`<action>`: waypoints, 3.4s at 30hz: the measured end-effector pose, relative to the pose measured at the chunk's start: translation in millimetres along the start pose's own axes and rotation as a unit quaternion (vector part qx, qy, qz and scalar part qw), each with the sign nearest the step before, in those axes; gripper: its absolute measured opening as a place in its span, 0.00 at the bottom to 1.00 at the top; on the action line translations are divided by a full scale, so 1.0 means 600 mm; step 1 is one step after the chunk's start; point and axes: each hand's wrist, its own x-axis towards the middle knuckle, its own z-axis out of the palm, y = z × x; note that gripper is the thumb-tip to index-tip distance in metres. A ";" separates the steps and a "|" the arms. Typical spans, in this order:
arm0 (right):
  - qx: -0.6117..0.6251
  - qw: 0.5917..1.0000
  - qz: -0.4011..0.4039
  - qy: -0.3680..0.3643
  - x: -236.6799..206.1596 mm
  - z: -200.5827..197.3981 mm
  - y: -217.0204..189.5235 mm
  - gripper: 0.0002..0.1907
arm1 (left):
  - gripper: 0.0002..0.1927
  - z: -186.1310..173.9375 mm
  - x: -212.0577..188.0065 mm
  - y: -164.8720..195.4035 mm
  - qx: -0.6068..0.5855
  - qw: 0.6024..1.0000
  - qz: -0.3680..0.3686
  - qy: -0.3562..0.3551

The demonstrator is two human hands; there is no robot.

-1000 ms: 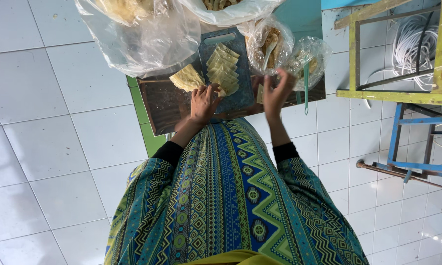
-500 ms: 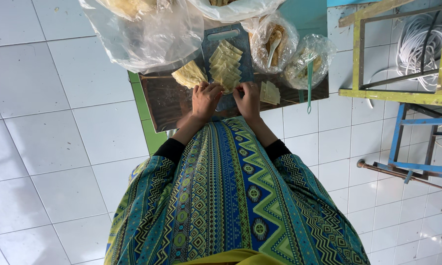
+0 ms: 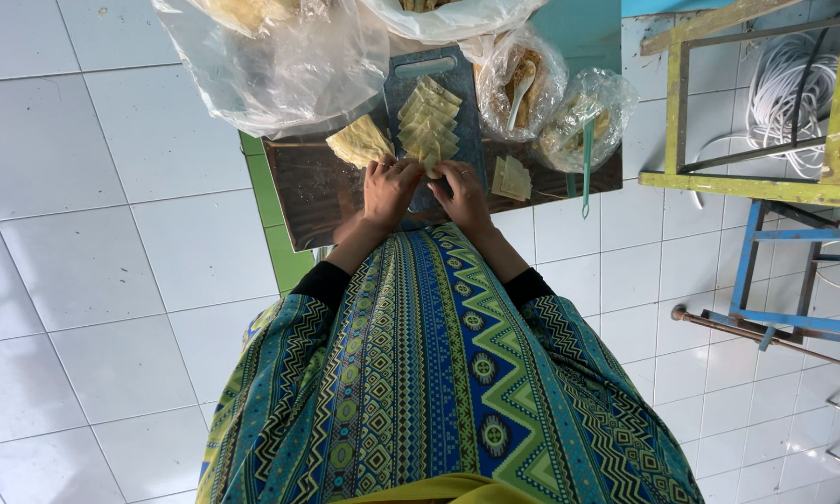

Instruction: The person sits at a table and uses a green plastic scraper to cut a flattened sheet of dough into triangular pieces on a cutting board. They then fold the dough triangles by hand into filled, layered shapes and set the finished pieces on the board, working one piece at a time.

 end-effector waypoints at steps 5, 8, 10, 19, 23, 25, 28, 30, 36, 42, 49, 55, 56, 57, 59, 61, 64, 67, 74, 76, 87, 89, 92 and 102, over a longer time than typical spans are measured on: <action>-0.017 1.000 0.023 0.006 0.006 0.009 0.000 0.11 | 0.04 0.008 0.013 0.005 -0.013 0.998 -0.056 -0.022; -0.006 0.999 0.047 0.000 0.022 0.010 0.002 0.09 | 0.05 0.013 0.024 0.009 -0.011 0.997 -0.080 -0.020; 0.025 0.996 0.085 -0.017 0.036 0.009 0.002 0.09 | 0.06 0.016 0.026 0.014 -0.008 0.995 -0.102 -0.019; 0.062 0.993 0.101 0.003 0.049 -0.003 0.003 0.07 | 0.04 0.019 0.015 0.001 0.022 0.995 -0.095 -0.012; 0.030 0.998 0.042 0.026 0.040 0.003 0.007 0.06 | 0.08 0.010 0.011 0.002 0.046 0.997 -0.052 -0.019; 0.028 0.998 0.043 0.019 0.038 0.007 0.009 0.05 | 0.11 0.006 0.010 0.007 0.040 0.998 -0.048 -0.020; -0.005 0.999 0.040 0.016 0.037 0.007 0.009 0.05 | 0.11 0.002 0.012 0.011 0.040 0.997 -0.056 -0.019; -0.016 0.999 0.025 0.018 0.034 0.002 0.009 0.06 | 0.09 0.002 0.012 0.010 0.049 0.997 -0.051 -0.017; -0.012 0.999 0.016 0.035 0.031 -0.005 0.004 0.07 | 0.04 0.003 0.015 -0.007 0.081 0.996 0.017 -0.014; -0.010 0.995 0.085 0.042 0.039 0.008 0.003 0.06 | 0.04 0.012 0.032 0.004 0.062 0.996 -0.067 -0.006; 0.035 0.990 0.123 0.064 0.041 0.006 -0.002 0.11 | 0.08 0.016 0.040 0.013 0.021 0.995 -0.102 0.004; -0.046 0.997 0.035 0.058 0.042 0.002 -0.006 0.05 | 0.05 0.017 0.029 -0.011 0.072 0.997 0.013 -0.014; -0.047 0.997 0.032 0.056 0.042 0.000 -0.006 0.05 | 0.07 0.013 0.024 -0.017 0.080 0.996 0.037 -0.010; -0.049 0.997 0.028 0.053 0.042 -0.001 -0.006 0.06 | 0.09 0.010 0.021 -0.020 0.088 0.994 0.061 -0.006; -0.050 0.997 0.027 0.053 0.043 -0.003 -0.007 0.06 | 0.09 0.010 0.018 -0.020 0.063 0.997 0.044 0.002; -0.049 0.997 0.030 0.057 0.044 -0.002 -0.007 0.05 | 0.07 0.011 0.019 -0.017 0.053 0.998 0.015 0.002; -0.033 0.996 0.059 0.053 0.044 0.003 -0.007 0.05 | 0.04 0.019 0.026 -0.013 0.050 0.998 -0.041 -0.012; 0.003 0.995 0.077 0.060 0.045 0.010 -0.005 0.06 | 0.02 0.026 0.033 -0.014 0.039 0.996 -0.082 -0.021; -0.007 0.998 0.023 0.060 0.035 -0.001 -0.004 0.07 | 0.05 0.041 0.039 -0.002 0.053 0.991 -0.125 -0.008; 0.011 0.996 0.055 0.070 0.032 -0.001 -0.007 0.07 | 0.06 0.041 0.036 0.004 0.057 0.989 -0.133 -0.002; -0.024 0.999 -0.010 0.038 0.036 -0.001 0.004 0.04 | 0.08 0.028 0.043 0.011 0.059 0.987 -0.145 -0.030; -0.025 0.999 -0.016 0.030 0.037 -0.001 0.002 0.04 | 0.08 0.026 0.042 0.013 0.055 0.988 -0.141 -0.021; -0.035 0.999 -0.025 0.026 0.039 -0.005 -0.003 0.04 | 0.09 0.023 0.043 0.016 0.034 0.991 -0.131 -0.009; 0.108 0.978 0.178 0.008 0.086 -0.013 0.006 0.10 | 0.12 0.029 0.057 0.013 0.014 0.991 -0.131 0.006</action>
